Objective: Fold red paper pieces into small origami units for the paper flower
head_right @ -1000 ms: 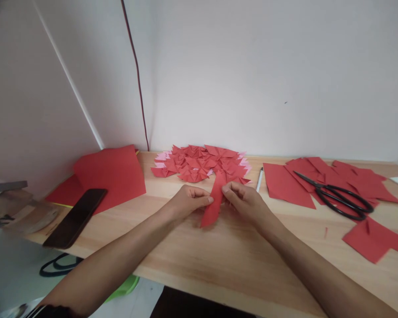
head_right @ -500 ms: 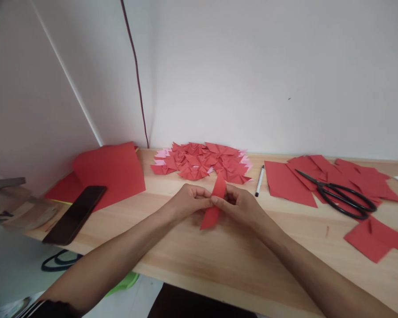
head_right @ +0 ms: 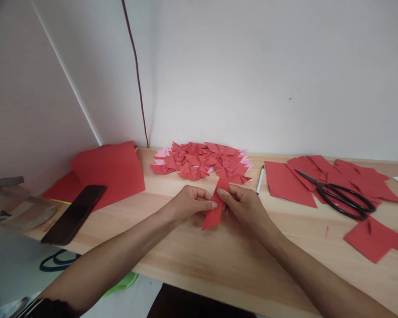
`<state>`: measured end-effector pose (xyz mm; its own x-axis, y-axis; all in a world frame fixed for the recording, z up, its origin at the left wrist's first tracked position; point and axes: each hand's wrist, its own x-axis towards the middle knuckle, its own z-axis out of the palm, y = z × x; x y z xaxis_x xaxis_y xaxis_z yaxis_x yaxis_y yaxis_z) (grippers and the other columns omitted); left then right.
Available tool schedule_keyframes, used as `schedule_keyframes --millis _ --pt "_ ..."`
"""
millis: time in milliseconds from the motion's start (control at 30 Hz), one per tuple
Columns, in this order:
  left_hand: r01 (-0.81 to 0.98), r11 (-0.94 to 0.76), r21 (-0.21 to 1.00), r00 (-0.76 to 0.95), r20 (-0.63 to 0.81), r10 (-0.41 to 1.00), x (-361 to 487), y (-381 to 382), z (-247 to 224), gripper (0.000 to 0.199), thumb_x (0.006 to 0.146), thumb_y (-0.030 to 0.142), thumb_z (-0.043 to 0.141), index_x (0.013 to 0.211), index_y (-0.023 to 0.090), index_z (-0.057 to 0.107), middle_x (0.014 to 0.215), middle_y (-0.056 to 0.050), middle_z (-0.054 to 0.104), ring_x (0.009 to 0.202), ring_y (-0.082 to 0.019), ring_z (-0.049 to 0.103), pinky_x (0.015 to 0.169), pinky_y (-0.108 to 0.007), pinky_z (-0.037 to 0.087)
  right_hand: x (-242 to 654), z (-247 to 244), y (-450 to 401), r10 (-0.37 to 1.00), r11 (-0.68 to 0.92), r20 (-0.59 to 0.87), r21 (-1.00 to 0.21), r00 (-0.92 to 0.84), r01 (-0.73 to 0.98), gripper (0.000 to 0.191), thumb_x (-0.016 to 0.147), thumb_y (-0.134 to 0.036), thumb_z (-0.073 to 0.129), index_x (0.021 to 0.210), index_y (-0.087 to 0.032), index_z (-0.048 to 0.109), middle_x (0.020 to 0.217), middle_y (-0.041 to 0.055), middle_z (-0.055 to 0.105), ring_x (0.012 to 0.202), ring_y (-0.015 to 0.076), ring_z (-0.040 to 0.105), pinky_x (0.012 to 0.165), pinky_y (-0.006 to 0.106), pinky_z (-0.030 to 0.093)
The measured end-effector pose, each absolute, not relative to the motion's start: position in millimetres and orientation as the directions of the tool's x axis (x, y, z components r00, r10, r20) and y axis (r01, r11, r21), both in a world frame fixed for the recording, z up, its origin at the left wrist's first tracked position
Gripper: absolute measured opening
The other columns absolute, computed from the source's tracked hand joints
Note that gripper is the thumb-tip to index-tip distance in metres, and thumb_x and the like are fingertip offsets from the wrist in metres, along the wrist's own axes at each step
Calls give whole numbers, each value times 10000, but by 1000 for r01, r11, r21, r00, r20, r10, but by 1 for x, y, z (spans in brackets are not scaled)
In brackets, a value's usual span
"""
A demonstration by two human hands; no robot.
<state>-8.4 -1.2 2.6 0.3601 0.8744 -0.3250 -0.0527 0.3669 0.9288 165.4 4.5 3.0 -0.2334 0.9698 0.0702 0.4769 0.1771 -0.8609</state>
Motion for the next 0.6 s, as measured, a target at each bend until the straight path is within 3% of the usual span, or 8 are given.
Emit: schedule_keyframes --millis 100,200,267,400,500,600 --pt "-76 344 936 315 -305 899 -10 -1 4 223 602 267 772 683 106 640 642 -29 659 544 -109 594 576 -235 468 166 4 6 973 157 70 -900 -220 407 452 905 -506 412 593 -200 530 528 -11 553 487 118 486 493 250 380" --pt "-151 318 936 302 -263 916 -13 -1 8 261 602 304 782 700 104 646 663 -37 658 577 -127 609 618 -266 491 170 3 5 963 259 205 -882 -173 395 298 919 -439 428 881 -213 618 752 20 645 598 136 561 549 263 436" --pt "-219 300 929 305 -226 925 -14 -1 10 294 606 322 786 752 95 666 721 -56 669 626 -139 623 659 -285 501 171 1 4 908 418 369 -785 -196 458 204 914 -330 467 1047 -242 594 947 44 649 768 160 603 646 285 472" --pt "-326 293 899 269 -209 940 -15 -1 11 340 627 331 786 831 76 688 799 -83 677 677 -135 626 705 -279 493 170 -4 -2 666 735 630 -464 -399 495 299 872 -109 447 1108 -244 571 1148 86 574 1098 214 536 878 366 456" --pt "-378 301 875 275 -204 939 -15 0 9 337 649 328 775 863 81 691 804 -81 674 698 -139 629 739 -292 494 167 -5 -4 565 806 656 -311 -500 503 320 842 -90 499 1120 -231 571 1166 100 554 1106 224 529 902 380 454" --pt "-402 313 860 324 -186 927 -15 -1 6 328 665 314 763 894 91 692 830 -84 677 749 -161 641 779 -321 500 167 -4 -4 554 803 661 -262 -507 535 247 835 -130 551 1057 -229 597 1100 88 593 1030 220 564 868 379 469"
